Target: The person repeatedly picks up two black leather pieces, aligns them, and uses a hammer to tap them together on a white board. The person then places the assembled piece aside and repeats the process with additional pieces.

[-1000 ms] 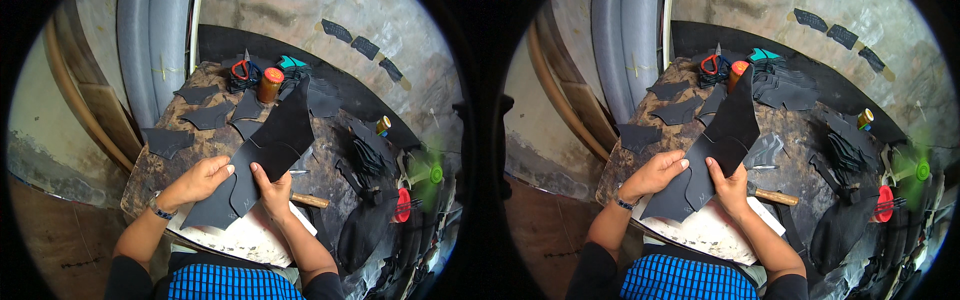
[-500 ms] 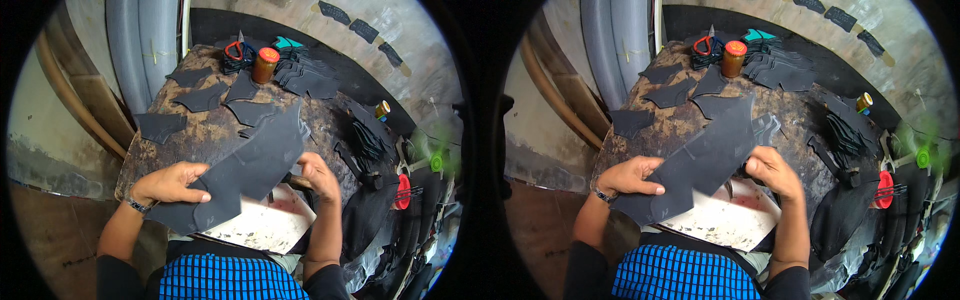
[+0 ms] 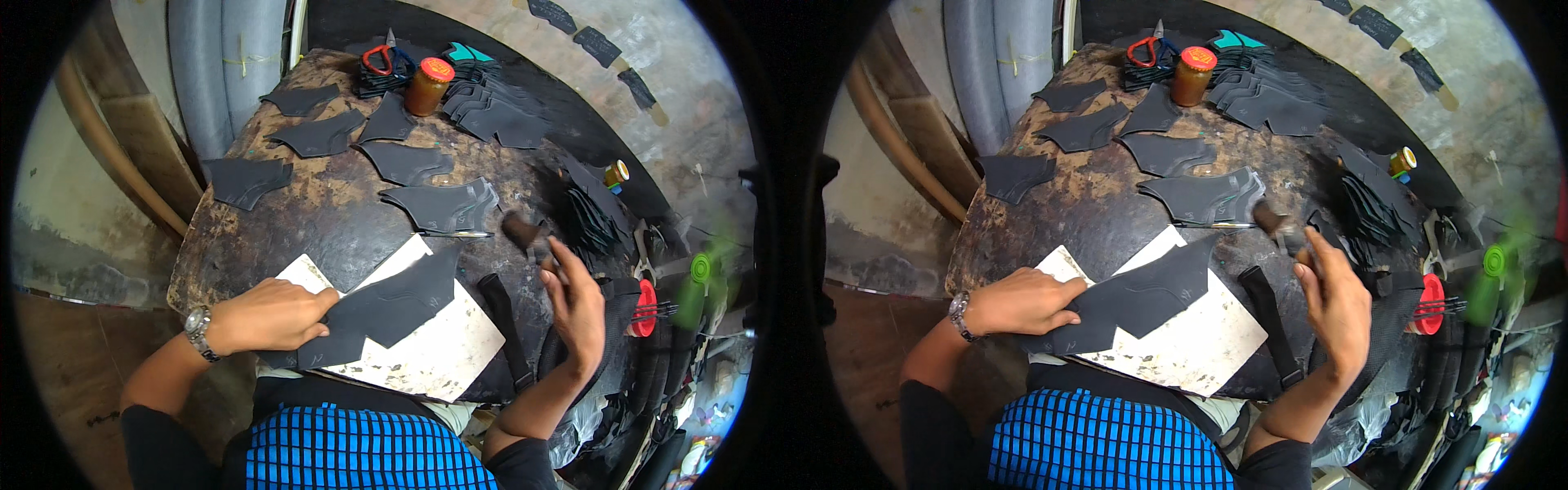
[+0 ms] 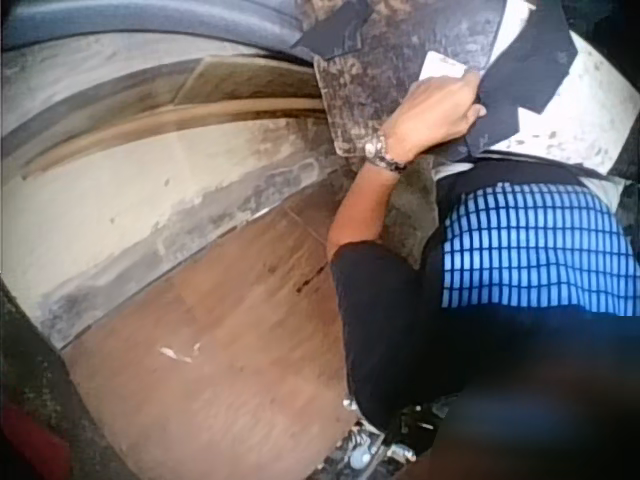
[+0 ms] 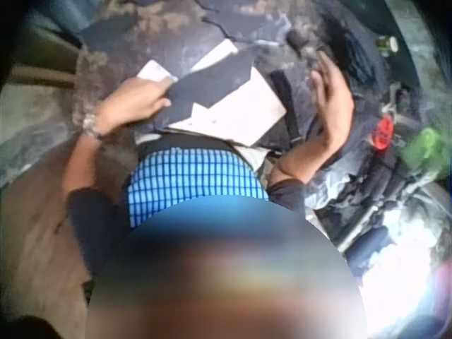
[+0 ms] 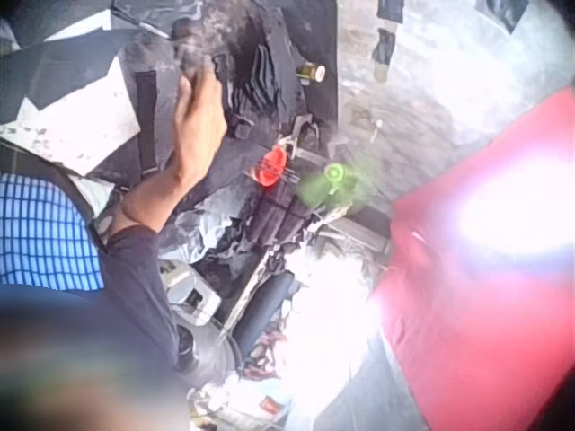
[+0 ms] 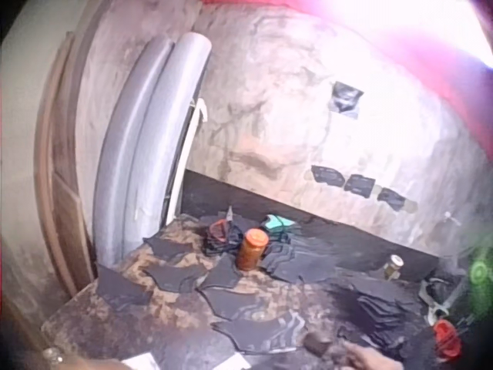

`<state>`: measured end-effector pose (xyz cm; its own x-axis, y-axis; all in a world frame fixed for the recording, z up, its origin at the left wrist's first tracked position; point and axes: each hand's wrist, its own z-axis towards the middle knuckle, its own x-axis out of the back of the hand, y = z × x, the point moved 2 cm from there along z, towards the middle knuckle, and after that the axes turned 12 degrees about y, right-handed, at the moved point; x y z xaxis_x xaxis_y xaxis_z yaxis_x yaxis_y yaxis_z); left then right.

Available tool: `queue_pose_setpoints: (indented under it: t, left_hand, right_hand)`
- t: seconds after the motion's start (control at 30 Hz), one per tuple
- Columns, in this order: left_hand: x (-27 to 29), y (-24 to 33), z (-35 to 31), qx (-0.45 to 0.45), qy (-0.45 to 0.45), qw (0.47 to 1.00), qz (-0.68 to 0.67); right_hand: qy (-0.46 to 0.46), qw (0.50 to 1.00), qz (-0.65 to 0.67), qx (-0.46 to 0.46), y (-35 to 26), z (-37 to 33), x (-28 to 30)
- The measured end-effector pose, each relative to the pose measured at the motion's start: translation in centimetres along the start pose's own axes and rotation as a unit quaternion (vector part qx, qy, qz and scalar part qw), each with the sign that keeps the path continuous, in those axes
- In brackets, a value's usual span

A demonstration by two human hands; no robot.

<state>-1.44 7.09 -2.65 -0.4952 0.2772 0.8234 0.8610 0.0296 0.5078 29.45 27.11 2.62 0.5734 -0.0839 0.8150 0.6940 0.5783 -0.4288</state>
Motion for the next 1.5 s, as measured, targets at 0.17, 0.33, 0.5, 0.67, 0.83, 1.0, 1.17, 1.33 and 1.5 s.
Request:
queue_pose_setpoints:
  t: [0.17,0.33,0.5,0.67,0.83,1.0,1.17,1.33,1.5]
  left_hand:
    - [-0.5,1.6,0.6,-0.09,0.17,0.981,0.005]
    - [-0.5,-0.2,-3.2,-0.077,0.175,0.981,0.043]
    - [-3.1,-2.5,-4.9,-0.046,0.156,0.986,0.032]
    - [-4.7,-3.5,-5.1,-0.08,0.212,0.973,-0.032]
    - [-4.5,-3.5,-5.4,-0.082,0.187,0.977,-0.064]
    - [-3.6,-3.4,-5.5,-0.077,0.167,0.979,-0.093]
    - [-3.0,-3.2,-5.6,-0.072,0.195,0.966,-0.151]
    - [-2.7,-4.3,-4.9,-0.097,0.122,0.976,-0.154]
    - [-3.1,-4.5,-5.2,-0.108,0.119,0.977,-0.14]
  right_hand:
    - [-0.045,0.985,0.138,-0.094,-2.2,-1.3,-0.5]
    - [-0.137,0.955,0.15,0.214,-5.4,-3.0,-5.4]
    - [-0.125,0.946,0.231,0.19,-6.8,-4.0,-7.3]
    - [-0.202,0.948,0.084,0.232,-7.8,-4.4,-8.6]
    - [-0.166,0.937,0.16,0.261,-7.8,-4.3,-8.5]
    - [-0.178,0.929,0.056,0.318,-8.9,-4.3,-8.8]
    - [-0.281,0.903,0.103,0.309,-11.0,-5.4,-9.1]
    - [-0.219,0.906,0.122,0.342,-12.2,-5.4,-8.8]
    - [-0.182,0.89,0.058,0.413,-13.0,-6.1,-8.5]
